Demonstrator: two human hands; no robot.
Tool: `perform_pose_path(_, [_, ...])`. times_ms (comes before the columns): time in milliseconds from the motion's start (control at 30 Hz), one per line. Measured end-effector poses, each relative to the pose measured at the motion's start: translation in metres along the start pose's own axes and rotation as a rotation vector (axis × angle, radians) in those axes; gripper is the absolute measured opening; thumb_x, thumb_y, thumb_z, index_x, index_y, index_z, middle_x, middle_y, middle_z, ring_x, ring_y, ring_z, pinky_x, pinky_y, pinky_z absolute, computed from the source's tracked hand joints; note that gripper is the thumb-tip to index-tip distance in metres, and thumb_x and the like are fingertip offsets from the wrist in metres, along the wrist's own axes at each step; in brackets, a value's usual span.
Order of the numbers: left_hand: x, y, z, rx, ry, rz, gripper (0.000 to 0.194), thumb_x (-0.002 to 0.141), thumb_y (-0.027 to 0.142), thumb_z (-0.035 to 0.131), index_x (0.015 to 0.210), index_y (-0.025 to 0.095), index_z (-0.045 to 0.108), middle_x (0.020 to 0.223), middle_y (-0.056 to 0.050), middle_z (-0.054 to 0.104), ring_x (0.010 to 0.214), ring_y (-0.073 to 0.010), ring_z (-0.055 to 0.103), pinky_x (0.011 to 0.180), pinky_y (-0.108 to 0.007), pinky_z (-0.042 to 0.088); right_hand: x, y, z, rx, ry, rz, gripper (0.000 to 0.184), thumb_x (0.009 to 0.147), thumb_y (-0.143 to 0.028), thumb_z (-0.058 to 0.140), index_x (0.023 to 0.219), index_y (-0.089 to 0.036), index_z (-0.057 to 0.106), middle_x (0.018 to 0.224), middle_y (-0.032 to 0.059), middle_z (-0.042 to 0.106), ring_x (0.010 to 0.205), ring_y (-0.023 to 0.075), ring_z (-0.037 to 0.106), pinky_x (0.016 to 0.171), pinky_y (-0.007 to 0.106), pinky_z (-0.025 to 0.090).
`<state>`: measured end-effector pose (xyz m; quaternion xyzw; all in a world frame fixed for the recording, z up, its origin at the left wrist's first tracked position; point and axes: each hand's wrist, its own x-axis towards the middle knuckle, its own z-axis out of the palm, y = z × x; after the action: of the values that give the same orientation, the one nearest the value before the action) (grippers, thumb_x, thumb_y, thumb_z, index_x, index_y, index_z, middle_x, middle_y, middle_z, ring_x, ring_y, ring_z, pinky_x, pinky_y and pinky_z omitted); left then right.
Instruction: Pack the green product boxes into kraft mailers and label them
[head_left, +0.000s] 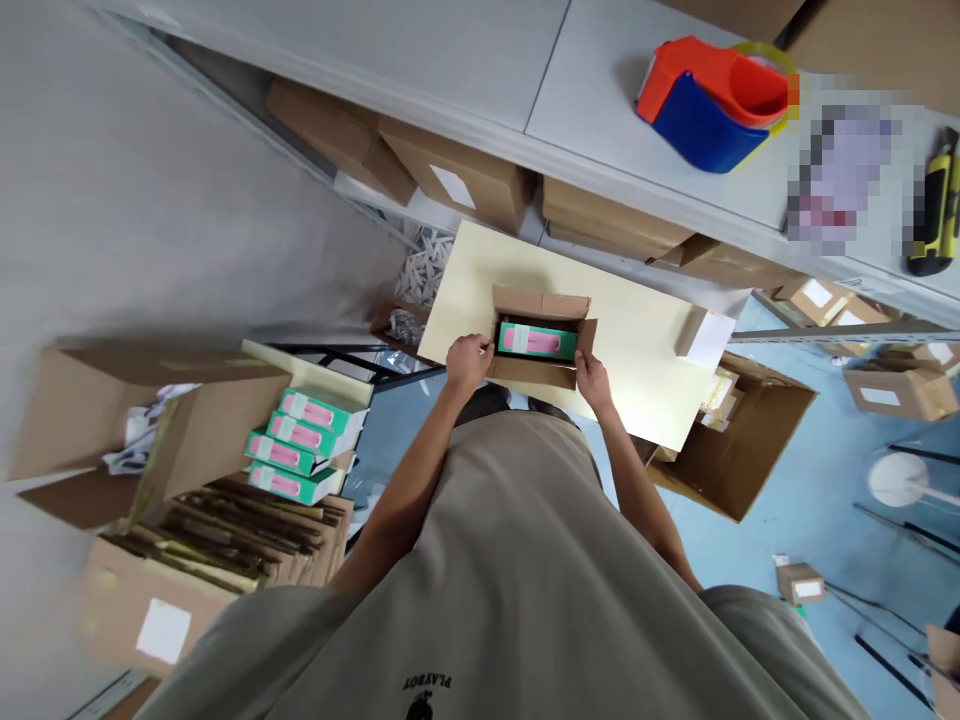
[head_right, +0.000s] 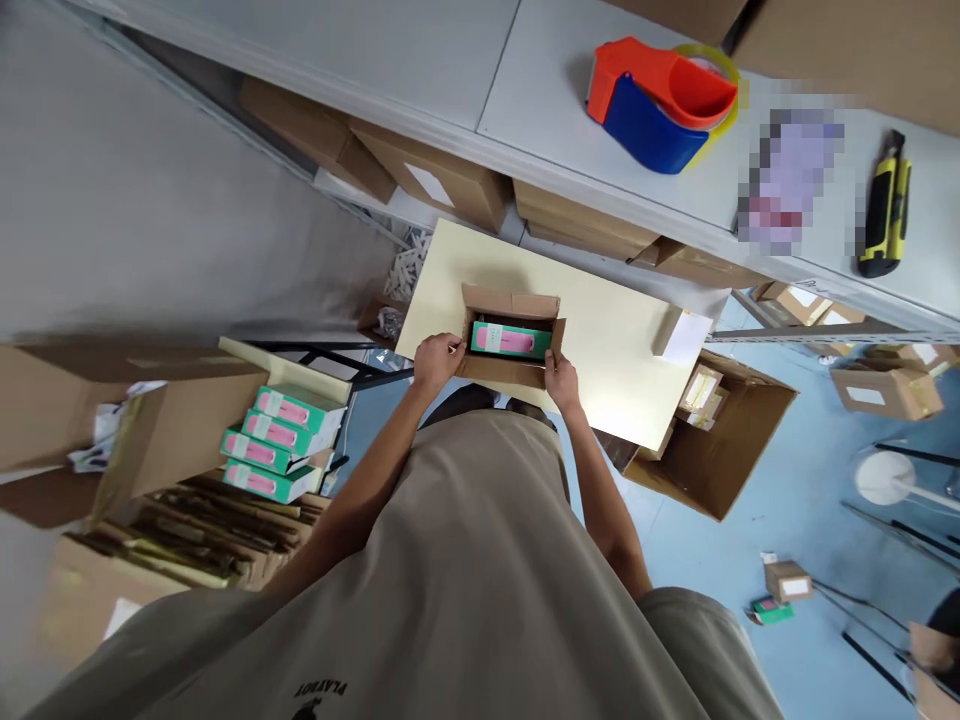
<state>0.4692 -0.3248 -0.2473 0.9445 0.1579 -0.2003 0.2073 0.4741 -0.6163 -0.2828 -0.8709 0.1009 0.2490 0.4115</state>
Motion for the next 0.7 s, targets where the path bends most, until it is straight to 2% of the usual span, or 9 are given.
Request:
perform_pose_path(200, [-0.040, -0.024, -0.004, -0.033, 0.086, 0.009, 0.024, 0.105, 0.029, 0.064, 0.106, 0.020, 0.086, 0.115, -0.014, 0.086, 0.107, -0.0294, 0.078, 0.099, -0.037, 0.057, -0.008, -0.021, -0.001, -0.026, 0.002, -0.080, 0.056, 0.107, -0.073, 0.036, 0.086, -0.028, 0.061, 0.090, 0.0133, 0.077, 0.088, 0.0312, 0.070, 0.083, 0.039, 0.053])
perform_pose_path(300, [-0.059, -0.045, -0.014, -0.077, 0.141, -0.018, 0.024, 0.104, 0.029, 0.064, 0.103, 0.020, 0.086, 0.112, -0.012, 0.087, 0.102, -0.0280, 0.080, 0.095, -0.035, 0.058, -0.017, -0.046, 0.009, -0.078, 0.014, -0.100, 0.057, 0.108, -0.073, 0.038, 0.088, -0.027, 0.065, 0.091, 0.0156, 0.078, 0.092, 0.0334, 0.073, 0.085, 0.040, 0.054])
perform_pose_path(400, [-0.082, -0.078, -0.029, -0.135, 0.228, -0.074, 0.023, 0.103, 0.029, 0.065, 0.100, 0.022, 0.086, 0.111, -0.011, 0.087, 0.104, -0.0281, 0.080, 0.093, -0.034, 0.057, -0.026, -0.084, 0.030, -0.174, -0.007, -0.147, 0.057, 0.109, -0.070, 0.039, 0.094, -0.025, 0.070, 0.099, 0.0191, 0.081, 0.100, 0.0365, 0.075, 0.090, 0.043, 0.055])
perform_pose_path(533, [-0.133, -0.153, -0.053, -0.233, 0.364, -0.213, 0.022, 0.101, 0.029, 0.066, 0.100, 0.023, 0.087, 0.111, -0.010, 0.088, 0.103, -0.0288, 0.081, 0.091, -0.034, 0.057, -0.044, -0.151, 0.082, -0.268, -0.114, -0.292, 0.060, 0.110, -0.070, 0.041, 0.101, -0.022, 0.075, 0.108, 0.0206, 0.083, 0.104, 0.0371, 0.077, 0.094, 0.045, 0.057])
perform_pose_path(700, [-0.225, -0.272, -0.074, -0.339, 0.484, -0.412, 0.026, 0.101, 0.034, 0.064, 0.103, 0.022, 0.087, 0.107, -0.010, 0.088, 0.096, -0.0289, 0.082, 0.086, -0.034, 0.059, -0.090, -0.230, 0.186, -0.329, -0.332, -0.474, 0.058, 0.111, -0.066, 0.045, 0.113, -0.020, 0.080, 0.117, 0.0191, 0.084, 0.114, 0.0367, 0.079, 0.103, 0.046, 0.058])
